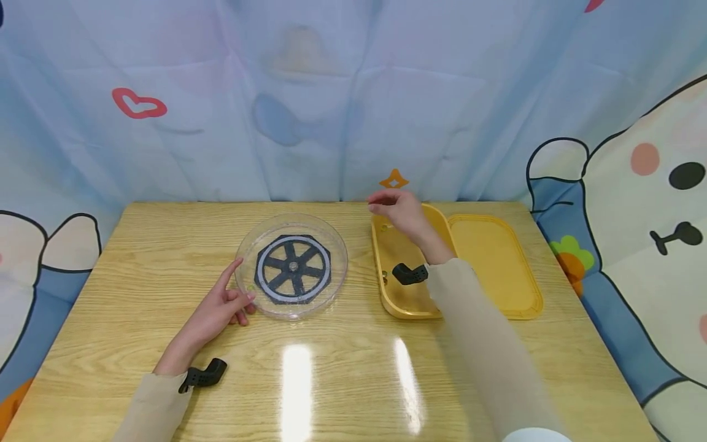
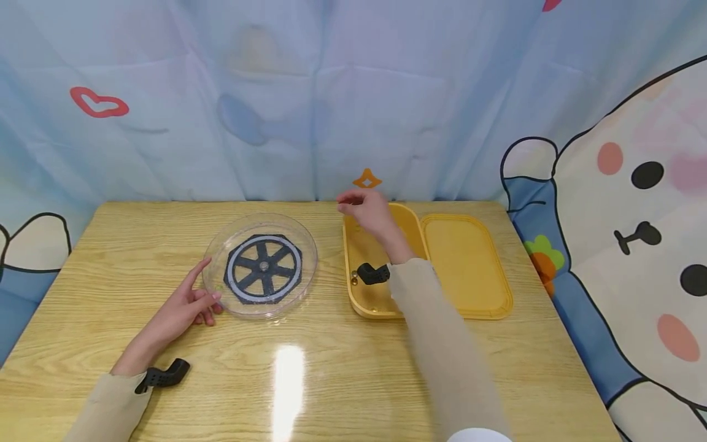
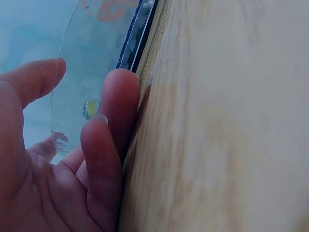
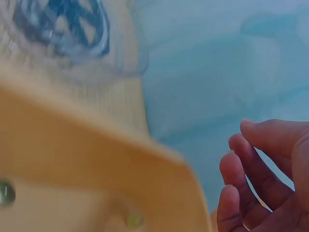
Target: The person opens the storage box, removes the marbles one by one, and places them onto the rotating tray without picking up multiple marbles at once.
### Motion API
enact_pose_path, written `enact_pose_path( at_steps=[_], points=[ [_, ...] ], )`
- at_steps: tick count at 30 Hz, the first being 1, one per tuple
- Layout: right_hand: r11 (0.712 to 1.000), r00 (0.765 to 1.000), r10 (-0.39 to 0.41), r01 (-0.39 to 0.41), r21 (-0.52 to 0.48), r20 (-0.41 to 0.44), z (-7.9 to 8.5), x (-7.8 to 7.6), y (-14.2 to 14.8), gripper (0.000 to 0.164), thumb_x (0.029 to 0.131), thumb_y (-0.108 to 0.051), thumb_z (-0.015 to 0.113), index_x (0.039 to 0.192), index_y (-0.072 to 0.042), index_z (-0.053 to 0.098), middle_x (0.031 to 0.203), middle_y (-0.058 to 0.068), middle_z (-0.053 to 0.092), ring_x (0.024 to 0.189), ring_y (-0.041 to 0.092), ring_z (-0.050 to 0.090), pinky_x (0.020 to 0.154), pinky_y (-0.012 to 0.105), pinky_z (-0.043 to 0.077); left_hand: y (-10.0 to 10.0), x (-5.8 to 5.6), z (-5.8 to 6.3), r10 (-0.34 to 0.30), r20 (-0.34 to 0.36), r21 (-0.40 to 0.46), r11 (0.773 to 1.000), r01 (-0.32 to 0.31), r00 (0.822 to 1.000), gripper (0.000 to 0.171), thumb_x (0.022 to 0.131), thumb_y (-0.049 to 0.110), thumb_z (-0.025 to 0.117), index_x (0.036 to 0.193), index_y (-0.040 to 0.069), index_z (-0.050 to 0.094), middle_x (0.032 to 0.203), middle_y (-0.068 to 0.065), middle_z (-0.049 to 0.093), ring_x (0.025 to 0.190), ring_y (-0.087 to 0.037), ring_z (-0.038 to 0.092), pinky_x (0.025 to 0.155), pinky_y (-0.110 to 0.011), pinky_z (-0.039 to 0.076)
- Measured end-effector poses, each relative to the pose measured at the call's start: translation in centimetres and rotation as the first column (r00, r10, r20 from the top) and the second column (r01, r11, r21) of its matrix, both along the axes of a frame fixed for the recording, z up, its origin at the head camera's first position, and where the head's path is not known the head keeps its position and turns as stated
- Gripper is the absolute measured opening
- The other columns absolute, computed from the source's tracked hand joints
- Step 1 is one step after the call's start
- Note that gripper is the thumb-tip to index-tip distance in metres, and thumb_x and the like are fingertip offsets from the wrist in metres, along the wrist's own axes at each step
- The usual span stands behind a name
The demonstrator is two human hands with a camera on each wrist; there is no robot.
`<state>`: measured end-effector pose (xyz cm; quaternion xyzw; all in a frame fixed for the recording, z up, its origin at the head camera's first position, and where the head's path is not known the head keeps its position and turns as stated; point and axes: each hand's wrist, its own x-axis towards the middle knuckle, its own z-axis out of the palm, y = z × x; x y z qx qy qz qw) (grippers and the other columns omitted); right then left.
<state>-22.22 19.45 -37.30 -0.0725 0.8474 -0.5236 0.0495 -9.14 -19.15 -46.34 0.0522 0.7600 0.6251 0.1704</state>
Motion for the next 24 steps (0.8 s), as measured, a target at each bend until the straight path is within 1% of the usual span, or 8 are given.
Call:
enact_pose_path(
  at_steps=[3,10,13,15,17,20,22,24],
  points=[
    [0.999,1.000,-0.027,0.027,0.025,0.004,-0.6,-0.1,1.3,0.022,0.097,-0.013,0.067,0.115,-0.002,0.071,0.119,0.013,0.065,0.107,0.028,0.059,0.094,0.051,0.047,0.0,0.0,0.0,0.000,0.003,0.001,1.000,0.000,1.000,0.080,0.102,0.022,0.060,0.161,0.027,0.007,0.088,-0.020,0.068,0.062,-0.023,0.063,0.059,-0.031,0.052],
    [0.993,0.995,-0.064,0.056,0.102,0.078,-2.8,-0.5,3.2,0.024,0.098,-0.016,0.067,0.118,-0.004,0.071,0.123,0.013,0.065,0.111,0.030,0.058,0.095,0.047,0.048,0.0,-0.1,-0.1,-0.002,0.000,0.003,1.000,0.002,1.000,0.080,0.102,0.019,0.060,0.161,0.025,0.007,0.087,-0.020,0.068,0.061,-0.024,0.063,0.058,-0.031,0.052],
    [0.990,0.991,-0.081,0.068,0.121,0.108,-3.7,-0.6,3.5,0.023,0.098,-0.014,0.067,0.118,-0.005,0.071,0.122,0.013,0.065,0.107,0.029,0.060,0.087,0.043,0.050,0.1,-0.1,-0.2,-0.006,0.004,0.003,1.000,0.006,1.000,0.080,0.102,0.018,0.060,0.161,0.025,0.007,0.087,-0.020,0.068,0.062,-0.024,0.063,0.058,-0.031,0.052],
    [0.988,0.989,-0.086,0.070,0.138,0.120,-4.2,-0.8,3.5,0.024,0.097,-0.012,0.068,0.119,-0.004,0.071,0.121,0.014,0.067,0.104,0.029,0.061,0.081,0.037,0.050,0.1,-0.1,-0.3,-0.003,0.006,-0.001,1.000,0.003,1.000,0.079,0.102,0.018,0.060,0.161,0.025,0.008,0.087,-0.019,0.068,0.062,-0.024,0.063,0.058,-0.031,0.052],
    [0.984,0.990,-0.083,0.063,0.165,0.115,-4.8,-1.0,3.5,0.023,0.095,-0.009,0.069,0.118,-0.003,0.072,0.117,0.015,0.068,0.102,0.028,0.062,0.079,0.034,0.050,0.1,-0.1,-0.2,0.000,0.007,-0.005,1.000,0.000,1.000,0.079,0.102,0.018,0.060,0.161,0.025,0.008,0.087,-0.019,0.068,0.062,-0.024,0.063,0.058,-0.031,0.052],
    [0.974,0.994,-0.061,0.040,0.224,0.085,-5.5,-1.2,3.4,0.024,0.093,-0.006,0.071,0.116,-0.001,0.073,0.115,0.016,0.070,0.105,0.029,0.063,0.085,0.036,0.050,0.1,-0.1,-0.2,0.001,0.008,-0.005,1.000,-0.001,1.000,0.079,0.102,0.018,0.060,0.161,0.026,0.008,0.087,-0.019,0.068,0.062,-0.024,0.063,0.058,-0.031,0.052],
    [0.968,0.997,-0.043,0.025,0.248,0.067,-5.9,-1.2,3.4,0.024,0.091,-0.005,0.073,0.115,0.000,0.073,0.115,0.017,0.070,0.108,0.031,0.062,0.091,0.040,0.049,0.0,-0.1,-0.2,0.001,0.006,-0.004,1.000,-0.001,1.000,0.079,0.102,0.018,0.060,0.161,0.025,0.008,0.087,-0.019,0.068,0.062,-0.024,0.063,0.058,-0.031,0.052],
    [0.962,0.998,-0.033,0.016,0.273,0.060,-6.0,-1.2,3.3,0.026,0.090,-0.006,0.074,0.115,0.000,0.073,0.116,0.017,0.069,0.109,0.031,0.061,0.094,0.042,0.047,-0.1,-0.1,-0.2,0.001,0.003,-0.004,1.000,-0.001,1.000,0.079,0.102,0.019,0.060,0.161,0.025,0.008,0.087,-0.019,0.068,0.062,-0.024,0.063,0.058,-0.031,0.052]
  ],
)
